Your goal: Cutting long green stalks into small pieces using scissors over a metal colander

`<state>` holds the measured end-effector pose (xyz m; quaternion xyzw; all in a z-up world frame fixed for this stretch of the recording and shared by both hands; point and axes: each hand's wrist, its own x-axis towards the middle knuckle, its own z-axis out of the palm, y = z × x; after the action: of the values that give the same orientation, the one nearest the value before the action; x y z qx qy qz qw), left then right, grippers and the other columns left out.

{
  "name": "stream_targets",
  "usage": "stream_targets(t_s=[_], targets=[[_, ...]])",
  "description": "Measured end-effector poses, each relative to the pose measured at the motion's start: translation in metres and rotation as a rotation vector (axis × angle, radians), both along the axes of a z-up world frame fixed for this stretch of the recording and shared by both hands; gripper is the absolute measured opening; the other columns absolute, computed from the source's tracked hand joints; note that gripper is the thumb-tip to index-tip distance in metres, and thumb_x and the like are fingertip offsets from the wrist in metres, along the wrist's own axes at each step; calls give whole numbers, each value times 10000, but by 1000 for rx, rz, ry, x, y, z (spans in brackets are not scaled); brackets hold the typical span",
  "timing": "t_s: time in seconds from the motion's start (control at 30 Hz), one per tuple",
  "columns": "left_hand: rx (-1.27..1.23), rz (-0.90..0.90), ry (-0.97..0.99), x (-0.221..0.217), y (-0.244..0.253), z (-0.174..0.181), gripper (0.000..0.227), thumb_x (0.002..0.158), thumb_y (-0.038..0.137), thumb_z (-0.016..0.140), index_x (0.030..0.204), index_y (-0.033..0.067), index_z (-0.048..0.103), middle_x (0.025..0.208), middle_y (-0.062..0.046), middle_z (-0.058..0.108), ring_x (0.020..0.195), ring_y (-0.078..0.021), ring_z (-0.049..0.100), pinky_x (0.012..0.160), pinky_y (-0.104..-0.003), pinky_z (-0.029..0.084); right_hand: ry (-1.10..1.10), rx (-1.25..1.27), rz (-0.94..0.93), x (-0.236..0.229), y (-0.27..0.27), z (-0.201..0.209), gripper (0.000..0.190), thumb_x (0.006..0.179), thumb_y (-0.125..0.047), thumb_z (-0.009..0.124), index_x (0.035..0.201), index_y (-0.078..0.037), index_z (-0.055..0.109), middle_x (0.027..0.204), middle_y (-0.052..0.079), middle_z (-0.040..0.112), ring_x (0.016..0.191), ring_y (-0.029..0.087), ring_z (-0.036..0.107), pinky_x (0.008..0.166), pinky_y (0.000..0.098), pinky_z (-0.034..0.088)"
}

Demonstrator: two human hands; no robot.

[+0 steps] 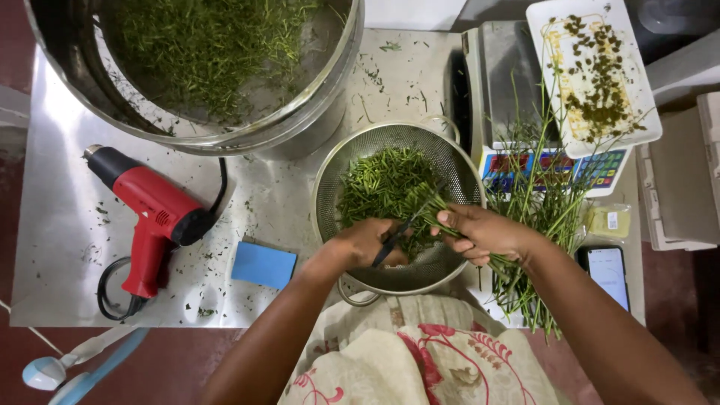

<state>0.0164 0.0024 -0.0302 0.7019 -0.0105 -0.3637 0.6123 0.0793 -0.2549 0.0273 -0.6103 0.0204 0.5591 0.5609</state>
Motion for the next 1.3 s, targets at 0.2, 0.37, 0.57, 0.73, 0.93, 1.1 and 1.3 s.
stream_targets(t_s=[0.2, 0.37, 0.57, 0.73, 0.93, 1.1, 1.3], targets=[[-381, 81, 254, -17, -10, -34, 250, 811, 53, 752, 1030, -19, 657, 746, -267, 712, 680, -322, 740, 623, -394, 665, 32, -95, 151, 6, -4, 3, 301, 1116, -281, 362, 1195, -33, 512, 546, -21, 401, 285, 50, 308, 225, 229, 330], [-283, 51, 187, -8, -2, 1, 236, 841, 91, 761, 1036, -3, 668, 700, -229, 730, 555, -271, 730, 486, -365, 636, 38, -86, 96, 10, -3, 7, 288, 1116, -270, 356, 1212, -41, 503, 544, -4, 366, 288, 57, 287, 231, 238, 327], [25, -149, -120, 4, 2, -6, 514, 711, 451, 835, 1099, 129, 732, 839, -127, 752, 807, -313, 736, 710, -446, 598, 95, -96, 110, 2, 5, 13, 270, 1114, -258, 371, 1193, -41, 511, 543, -4, 348, 297, 58, 289, 237, 237, 323], [100, -173, -122, 1, 1, -10, 502, 657, 536, 847, 994, 176, 752, 735, -69, 741, 714, -255, 723, 648, -369, 576, 109, -93, 148, 5, 2, 3, 293, 1110, -242, 348, 1287, -54, 488, 536, -10, 344, 294, 55, 288, 237, 226, 336], [-363, 48, 271, -8, -4, -17, 337, 823, 148, 805, 1045, -37, 632, 757, -259, 705, 656, -361, 730, 552, -433, 641, 110, -87, 138, 12, 0, 2, 282, 1113, -261, 351, 1237, -60, 508, 529, -1, 376, 285, 52, 299, 223, 230, 342], [-348, 3, 220, -5, -8, -13, 250, 819, 89, 773, 1019, -6, 657, 809, -253, 751, 664, -295, 760, 577, -356, 649, 148, -102, 110, 10, 3, 2, 266, 1109, -241, 362, 1251, -65, 501, 523, 13, 364, 286, 69, 312, 230, 238, 350], [-273, -26, 91, 0, -11, -55, 408, 816, 199, 828, 1141, -8, 694, 861, -240, 740, 732, -316, 732, 550, -404, 607, 147, -117, 131, 8, 6, -1, 268, 1103, -268, 386, 1253, -102, 533, 513, 22, 353, 286, 81, 295, 225, 246, 344]])
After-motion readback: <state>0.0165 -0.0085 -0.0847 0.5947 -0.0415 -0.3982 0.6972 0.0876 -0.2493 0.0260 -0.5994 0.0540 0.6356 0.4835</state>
